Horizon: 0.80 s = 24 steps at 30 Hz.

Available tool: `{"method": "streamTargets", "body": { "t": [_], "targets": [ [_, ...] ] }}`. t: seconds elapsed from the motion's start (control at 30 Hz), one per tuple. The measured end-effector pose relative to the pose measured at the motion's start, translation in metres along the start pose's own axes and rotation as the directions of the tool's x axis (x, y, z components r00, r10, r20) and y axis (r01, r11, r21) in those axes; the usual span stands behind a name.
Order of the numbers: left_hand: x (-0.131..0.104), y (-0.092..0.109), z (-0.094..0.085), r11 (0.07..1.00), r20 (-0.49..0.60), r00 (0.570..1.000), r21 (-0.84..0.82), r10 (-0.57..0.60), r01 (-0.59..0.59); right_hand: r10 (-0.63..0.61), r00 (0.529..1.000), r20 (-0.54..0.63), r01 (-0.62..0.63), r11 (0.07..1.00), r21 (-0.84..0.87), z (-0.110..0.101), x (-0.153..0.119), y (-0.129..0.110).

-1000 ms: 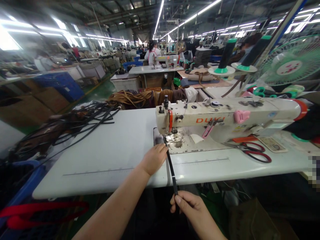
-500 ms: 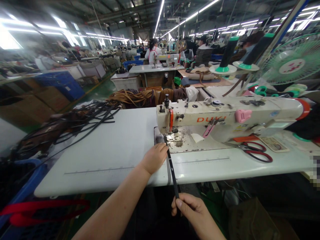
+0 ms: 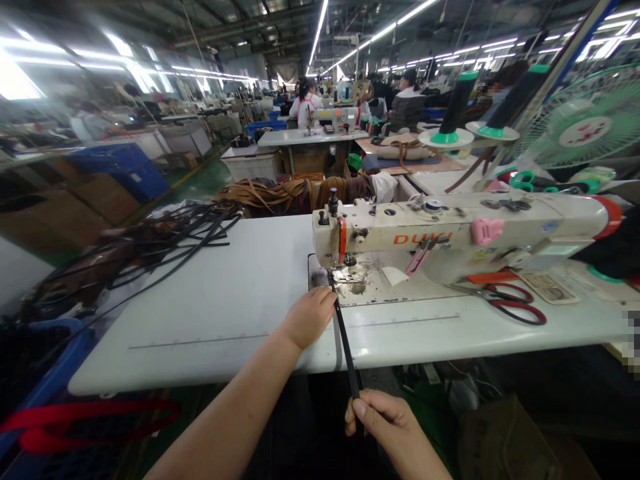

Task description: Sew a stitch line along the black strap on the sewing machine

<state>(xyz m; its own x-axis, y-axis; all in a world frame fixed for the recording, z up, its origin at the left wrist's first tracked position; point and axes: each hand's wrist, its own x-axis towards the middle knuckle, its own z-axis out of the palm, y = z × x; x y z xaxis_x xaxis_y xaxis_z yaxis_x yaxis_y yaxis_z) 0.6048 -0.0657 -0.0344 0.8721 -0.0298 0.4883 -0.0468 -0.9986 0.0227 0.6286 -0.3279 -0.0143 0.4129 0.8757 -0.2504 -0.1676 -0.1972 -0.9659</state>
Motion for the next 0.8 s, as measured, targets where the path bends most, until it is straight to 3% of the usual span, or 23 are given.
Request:
{"method": "streamTargets", "body": {
  "t": [0.33,0.63,0.8],
  "targets": [
    [0.004,-0.001,0.001,0.993,0.028,0.996,-0.079,-0.087,0.089,0.020,1.000,0.007,-0.020,1.000,-0.018,0.000,-0.001,-0.007],
    [0.002,0.002,-0.001,1.000,-0.028,1.000,0.028,0.009,-0.009,-0.055,0.998,-0.021,0.053,0.997,-0.064,-0.004,0.003,-0.001],
    [0.003,0.002,-0.002,0.999,-0.031,0.999,0.037,0.016,-0.014,-0.037,0.997,-0.064,0.034,0.998,-0.044,-0.003,0.013,-0.004]
  ]
}}
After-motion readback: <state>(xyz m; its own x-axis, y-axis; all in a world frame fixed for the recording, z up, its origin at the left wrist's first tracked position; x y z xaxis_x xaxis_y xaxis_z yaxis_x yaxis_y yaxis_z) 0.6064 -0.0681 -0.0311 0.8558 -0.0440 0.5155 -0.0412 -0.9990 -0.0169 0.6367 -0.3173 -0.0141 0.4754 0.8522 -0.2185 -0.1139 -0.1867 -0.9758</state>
